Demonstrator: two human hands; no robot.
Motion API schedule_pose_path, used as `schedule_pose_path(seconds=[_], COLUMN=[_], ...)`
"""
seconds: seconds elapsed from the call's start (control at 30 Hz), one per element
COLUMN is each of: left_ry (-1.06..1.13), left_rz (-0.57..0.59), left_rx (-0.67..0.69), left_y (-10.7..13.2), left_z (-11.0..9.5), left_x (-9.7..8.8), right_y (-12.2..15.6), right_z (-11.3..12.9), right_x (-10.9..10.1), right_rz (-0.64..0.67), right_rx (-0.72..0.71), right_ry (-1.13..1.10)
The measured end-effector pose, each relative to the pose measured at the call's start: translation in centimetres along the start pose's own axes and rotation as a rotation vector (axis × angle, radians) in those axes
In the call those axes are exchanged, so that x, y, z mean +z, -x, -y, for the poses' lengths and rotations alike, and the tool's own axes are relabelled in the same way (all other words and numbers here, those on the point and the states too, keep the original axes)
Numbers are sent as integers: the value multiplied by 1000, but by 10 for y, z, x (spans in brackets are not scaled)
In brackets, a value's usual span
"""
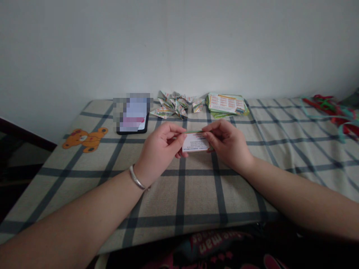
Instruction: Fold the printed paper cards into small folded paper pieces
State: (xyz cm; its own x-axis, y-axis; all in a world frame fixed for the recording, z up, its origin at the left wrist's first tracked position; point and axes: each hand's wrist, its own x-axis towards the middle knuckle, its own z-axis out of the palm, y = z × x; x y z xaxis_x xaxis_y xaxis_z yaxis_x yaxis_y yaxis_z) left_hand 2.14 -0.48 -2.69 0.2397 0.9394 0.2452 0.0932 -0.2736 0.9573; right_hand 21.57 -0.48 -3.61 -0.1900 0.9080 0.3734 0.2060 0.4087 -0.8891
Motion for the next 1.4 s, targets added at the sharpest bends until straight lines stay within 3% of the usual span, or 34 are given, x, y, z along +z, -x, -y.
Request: schedule_pose_path(seconds=[0.1, 0.3, 0.4, 0.8, 0.97, 1.2, 1.3, 1.4], left_ry=[-70, -385, -527, -831, -994, -1014, -1042, -1075], left_rz=[-3, -17, 20, 80, 27, 61, 115, 240], left_rx=[-6, 66, 58, 168, 268, 265, 341, 447], left_y=[-3, -8, -9, -15, -12, -13, -13, -12], left_z=[4, 7, 5, 8, 8, 10, 9, 7], left_x=[-2, -7, -10, -13, -11, -13, -13, -12], right_y=[0, -3, -4, -7, -7, -9, -9, -10], right_z=[-3, 3, 7, 4, 5, 3, 2, 0], right_x=[-2, -7, -7, -6, -5, -7, -7, -7], right_rz=[26, 88, 121, 177, 193, 201, 196, 197], right_rx=[1, -22, -25, -26, -53, -73, -67, -63], right_ry=[64, 500, 602, 696, 778, 810, 787, 779])
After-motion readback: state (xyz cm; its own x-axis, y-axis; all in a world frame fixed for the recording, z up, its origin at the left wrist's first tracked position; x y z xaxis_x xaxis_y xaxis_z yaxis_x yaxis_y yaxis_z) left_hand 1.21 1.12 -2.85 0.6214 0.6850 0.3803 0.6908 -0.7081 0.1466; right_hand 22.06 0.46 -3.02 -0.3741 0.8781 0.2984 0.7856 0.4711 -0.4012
